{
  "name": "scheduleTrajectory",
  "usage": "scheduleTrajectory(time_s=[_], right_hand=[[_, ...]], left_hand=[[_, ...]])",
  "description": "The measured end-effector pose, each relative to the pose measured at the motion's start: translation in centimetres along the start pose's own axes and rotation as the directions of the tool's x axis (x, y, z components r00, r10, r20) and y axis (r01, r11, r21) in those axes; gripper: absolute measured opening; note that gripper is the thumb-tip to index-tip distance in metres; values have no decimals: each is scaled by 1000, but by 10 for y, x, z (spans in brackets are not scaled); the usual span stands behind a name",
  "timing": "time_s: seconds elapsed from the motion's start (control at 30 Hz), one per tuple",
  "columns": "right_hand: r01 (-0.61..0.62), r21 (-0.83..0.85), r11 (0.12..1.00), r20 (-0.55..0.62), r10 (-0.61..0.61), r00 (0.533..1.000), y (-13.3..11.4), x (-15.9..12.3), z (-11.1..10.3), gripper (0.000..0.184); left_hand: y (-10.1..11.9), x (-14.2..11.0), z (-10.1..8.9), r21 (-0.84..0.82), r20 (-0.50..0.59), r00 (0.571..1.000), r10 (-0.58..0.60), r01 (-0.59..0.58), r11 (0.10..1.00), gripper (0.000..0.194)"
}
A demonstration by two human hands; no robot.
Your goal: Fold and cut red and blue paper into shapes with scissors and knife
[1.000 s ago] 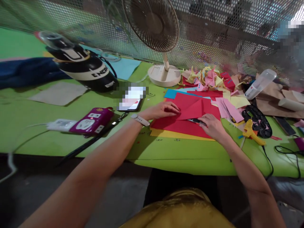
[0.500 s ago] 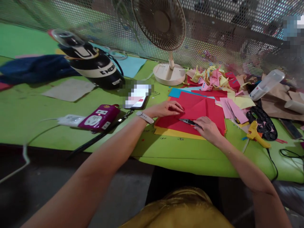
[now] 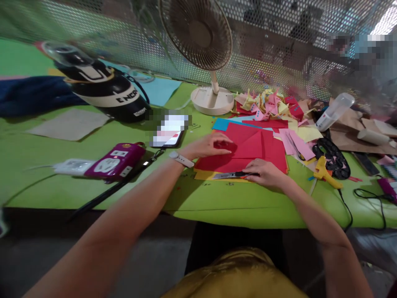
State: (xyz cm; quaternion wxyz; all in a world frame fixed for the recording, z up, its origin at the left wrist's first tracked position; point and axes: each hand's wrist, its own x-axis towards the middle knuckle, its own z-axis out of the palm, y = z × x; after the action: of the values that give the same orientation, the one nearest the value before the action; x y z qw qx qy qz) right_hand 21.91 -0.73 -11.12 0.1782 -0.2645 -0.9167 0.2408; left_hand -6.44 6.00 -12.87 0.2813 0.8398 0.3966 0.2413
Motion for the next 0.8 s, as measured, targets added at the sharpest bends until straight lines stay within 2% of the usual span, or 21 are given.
scheduleTrajectory(time_s=[0.07,0.17,0.23,0.3,0.37,0.43,0.5,0.57,0.67,0.8], right_hand=[[-4,31,1000,18,3,1000,3,-3,-5,26],[-17,26,1000,5,17,1000,8,-6,-9,28],[-41,-10,999,-57,41,998,11,-7,-8,30],[-78,-57,995,-181,66,981,12,-7,-8,31],[-127,-113,985,-354,80,932,13,-6,-10,37],[-195,-158,968,-519,86,850,13,-5,-14,51],[-263,-146,954,-599,126,790,14,-3,-18,65],[-298,-68,952,-572,208,793,17,-3,-21,61],[-315,68,947,-457,310,833,28,-4,-23,30],[-325,279,904,-479,424,769,37,-7,-31,28]], left_hand=[[2,0,1,101,-76,996,-38,45,994,49],[2,0,3,149,-79,996,-48,60,987,47],[1,1,3,118,-65,997,-37,44,992,44],[2,2,3,62,-73,997,-31,35,997,41],[6,1,2,-20,-101,994,-36,34,999,38],[12,0,3,-121,-120,992,-41,27,992,36],[20,-1,6,-200,-128,991,-41,15,980,36],[28,-3,10,-239,-125,992,-33,3,971,34],[33,-3,18,-290,-141,989,-47,4,957,32],[30,-1,29,-333,-178,977,-114,49,942,35]])
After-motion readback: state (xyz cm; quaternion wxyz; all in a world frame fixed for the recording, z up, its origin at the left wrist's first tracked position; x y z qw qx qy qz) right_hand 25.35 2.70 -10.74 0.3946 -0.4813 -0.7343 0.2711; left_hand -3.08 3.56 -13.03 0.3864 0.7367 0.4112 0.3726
